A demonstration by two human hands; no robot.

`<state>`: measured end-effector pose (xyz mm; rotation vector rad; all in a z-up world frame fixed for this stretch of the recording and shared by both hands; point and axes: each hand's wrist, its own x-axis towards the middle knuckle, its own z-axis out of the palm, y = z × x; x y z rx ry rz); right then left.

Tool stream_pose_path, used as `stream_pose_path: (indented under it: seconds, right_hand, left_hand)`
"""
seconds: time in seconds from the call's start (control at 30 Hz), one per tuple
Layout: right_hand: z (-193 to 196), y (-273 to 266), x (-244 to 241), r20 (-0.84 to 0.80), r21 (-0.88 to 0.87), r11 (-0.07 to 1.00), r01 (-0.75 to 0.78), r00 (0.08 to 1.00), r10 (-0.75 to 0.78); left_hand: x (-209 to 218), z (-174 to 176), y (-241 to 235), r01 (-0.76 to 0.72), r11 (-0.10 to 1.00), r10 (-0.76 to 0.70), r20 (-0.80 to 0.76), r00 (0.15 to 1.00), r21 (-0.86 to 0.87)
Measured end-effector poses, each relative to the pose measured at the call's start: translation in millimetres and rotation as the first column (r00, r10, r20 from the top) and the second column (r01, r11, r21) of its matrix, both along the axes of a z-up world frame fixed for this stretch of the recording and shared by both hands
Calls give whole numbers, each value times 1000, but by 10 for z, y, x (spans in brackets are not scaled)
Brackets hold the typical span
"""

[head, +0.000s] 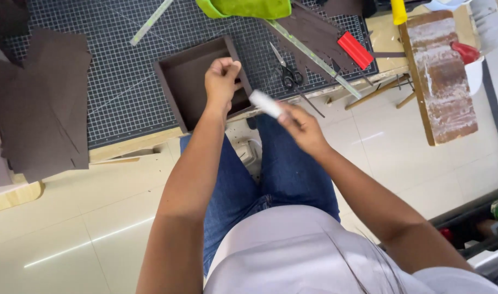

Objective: The person folds brown paper into a box shape, smooths the edges with a bone folder, trims excess with scissors, and applies glue with a roller to secure the corners. The process is repeated for a second box, finishing with a final press of the glued edges.

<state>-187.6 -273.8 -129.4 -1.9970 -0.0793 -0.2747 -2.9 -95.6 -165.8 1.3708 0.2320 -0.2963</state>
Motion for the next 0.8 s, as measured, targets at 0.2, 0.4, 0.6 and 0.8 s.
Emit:
stream_pose_path:
  seconds: [0.2, 0.4, 0.6, 0.8]
  right_hand:
    - [108, -22, -68, -475, 153, 944, 293, 859, -190]
    - [286, 224, 119, -624, 331, 861, 387, 774, -108]
    - [363, 349, 80, -530, 281, 933, 226, 847, -45]
    - [375, 255, 125, -513, 214, 957, 198, 856, -62]
  left_hand:
    - [-178, 30, -72, 241, 882, -235, -65, 970, 405]
    - [-150, -258, -158, 144, 980, -128, -119, 985, 139]
    - [-180, -304, -163, 117, 985, -104, -107, 989, 124]
    - [-178, -292, -163, 110, 983, -90, -136, 987, 145]
